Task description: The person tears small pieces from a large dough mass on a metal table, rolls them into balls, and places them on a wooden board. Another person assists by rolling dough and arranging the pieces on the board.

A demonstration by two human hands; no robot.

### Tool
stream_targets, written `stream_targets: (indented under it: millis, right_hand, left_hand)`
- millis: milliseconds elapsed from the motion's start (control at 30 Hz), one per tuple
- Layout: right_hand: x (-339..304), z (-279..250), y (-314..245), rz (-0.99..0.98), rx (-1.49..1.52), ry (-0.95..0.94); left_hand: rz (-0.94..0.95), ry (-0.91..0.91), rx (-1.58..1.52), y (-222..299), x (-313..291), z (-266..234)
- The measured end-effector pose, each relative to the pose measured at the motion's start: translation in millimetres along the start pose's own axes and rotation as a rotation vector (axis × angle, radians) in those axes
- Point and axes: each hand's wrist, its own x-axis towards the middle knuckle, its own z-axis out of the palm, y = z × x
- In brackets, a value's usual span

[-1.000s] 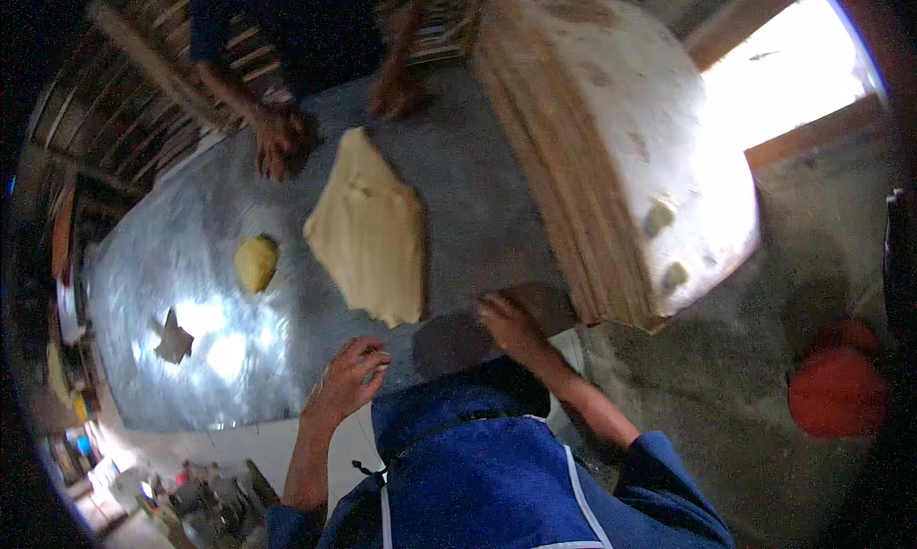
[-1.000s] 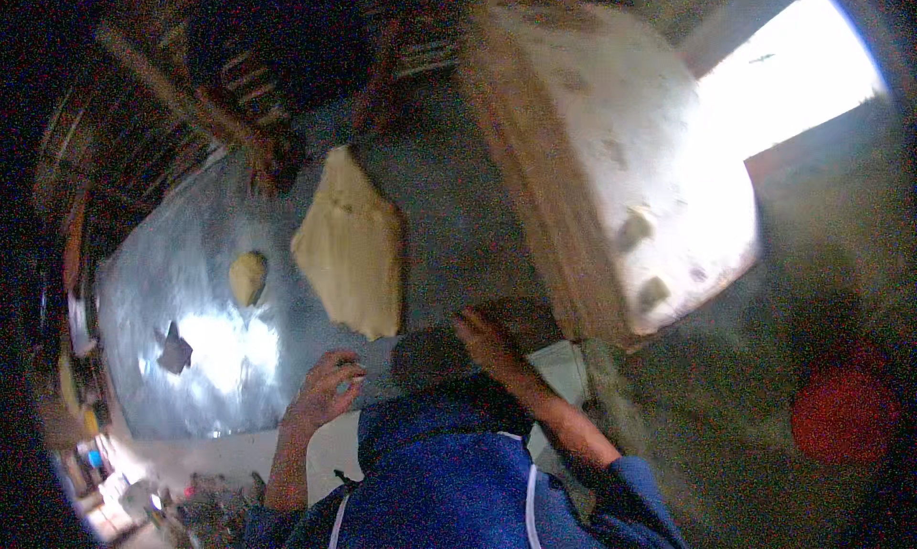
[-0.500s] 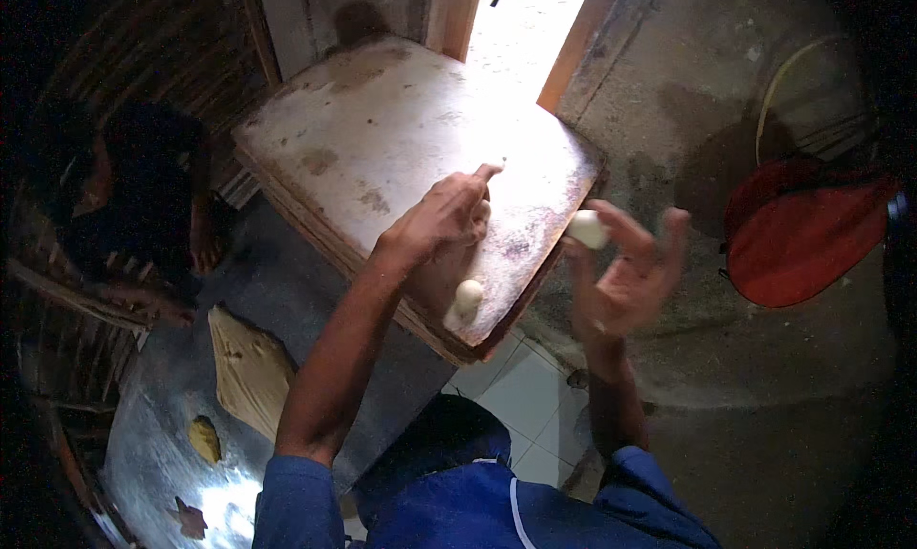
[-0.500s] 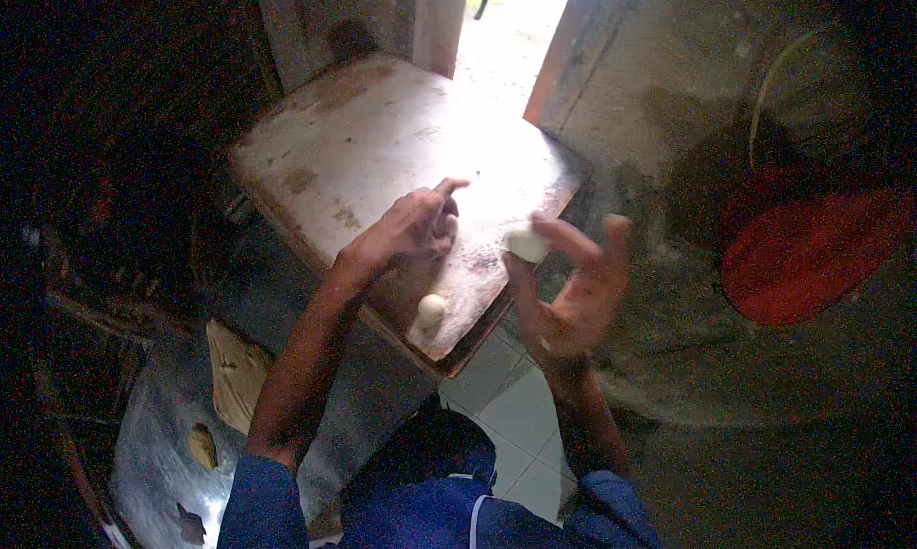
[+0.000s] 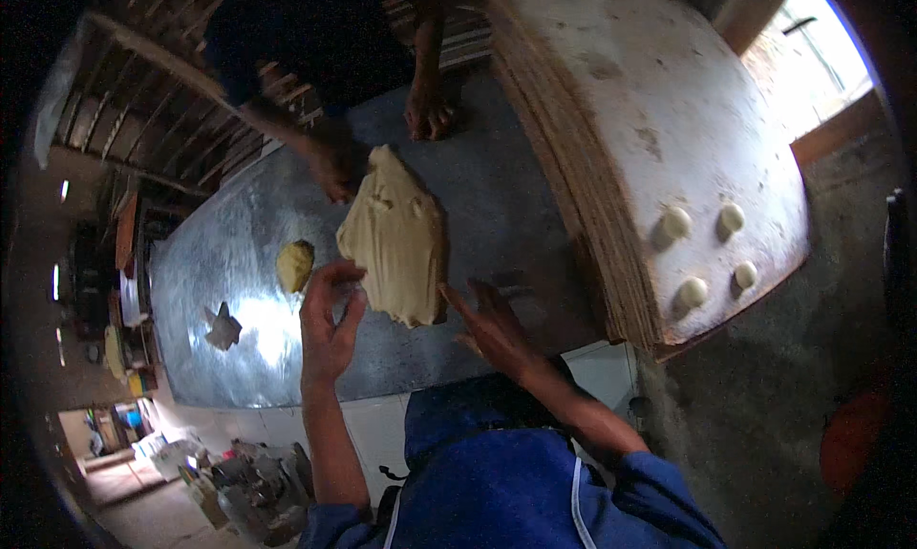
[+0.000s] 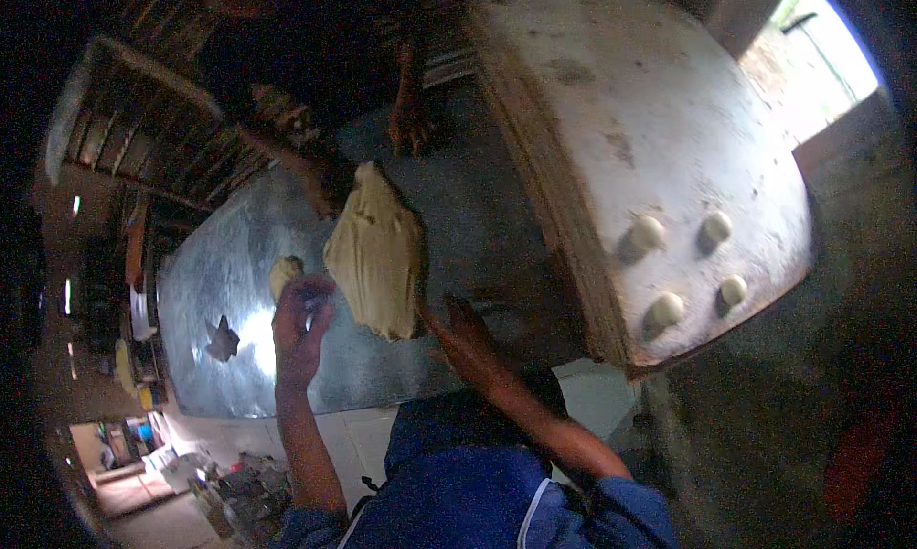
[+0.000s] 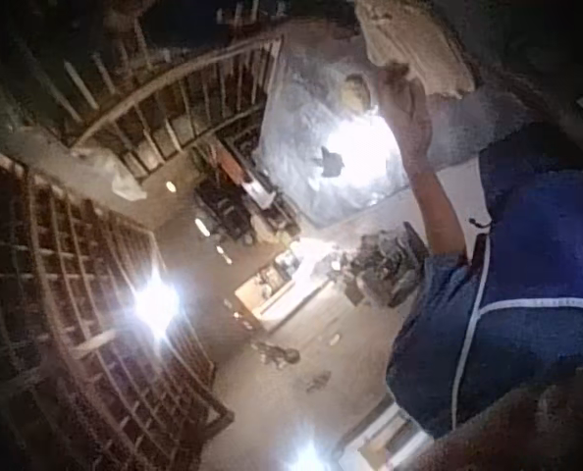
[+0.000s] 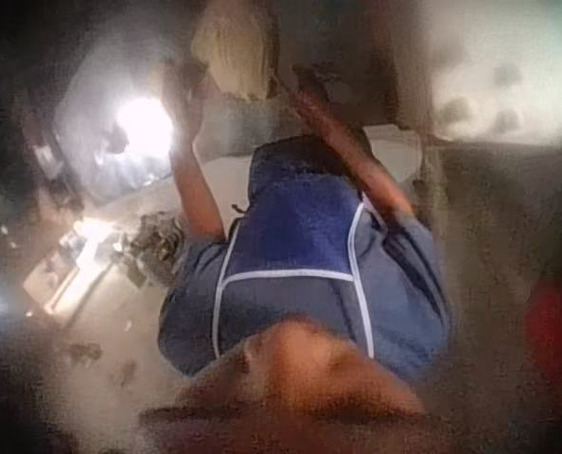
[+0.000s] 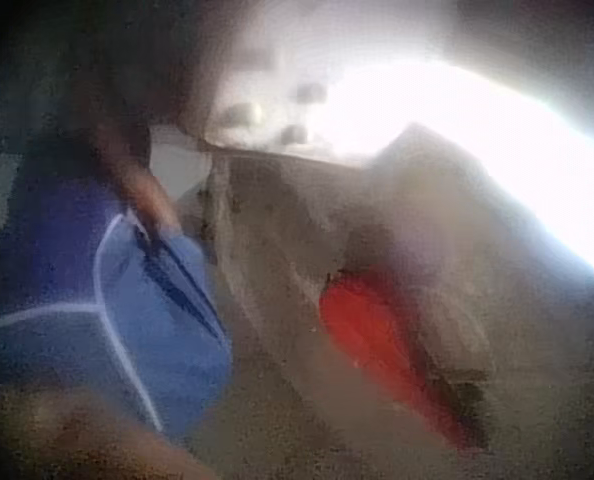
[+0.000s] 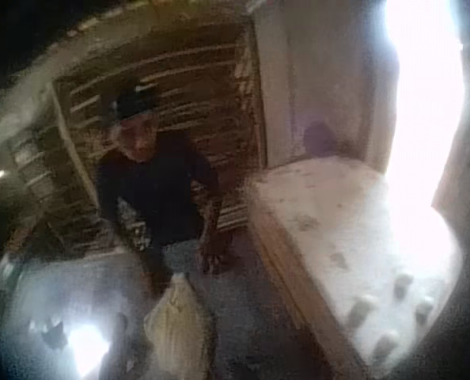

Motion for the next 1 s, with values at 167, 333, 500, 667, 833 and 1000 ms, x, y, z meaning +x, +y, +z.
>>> stream_targets:
  millis: [167,333,500,667,833,1000]
  right_hand:
    - [38,79,11,-0.119,0.086,-0.223]
    - [-2,-15,-72,0.297,0.418,-0.277]
    - [9,23,-36,1.032,1.003,-0.547]
    - [-9,65,-31,0.784,0.846,-0.295]
    - [-2,6,-98,0.404,-0.079,-0.373]
    - [10,-83,-111,0.042,0.665,-0.823]
  left_hand:
    - [-0.71,-0.131,-0.395,-117,-79,18]
    - [-0.914,-0.06,-1.022,-129,-72,92]
    - [-0.669,-0.231,-0.71,-140,-98,89]
    - [-0.78,-0.328,-0.579,-118,-75,51]
    - [-0.75,-0.504,-1.777,-189,-56,131]
    - [-1.049,-0.173,-1.552,-145,-54,107]
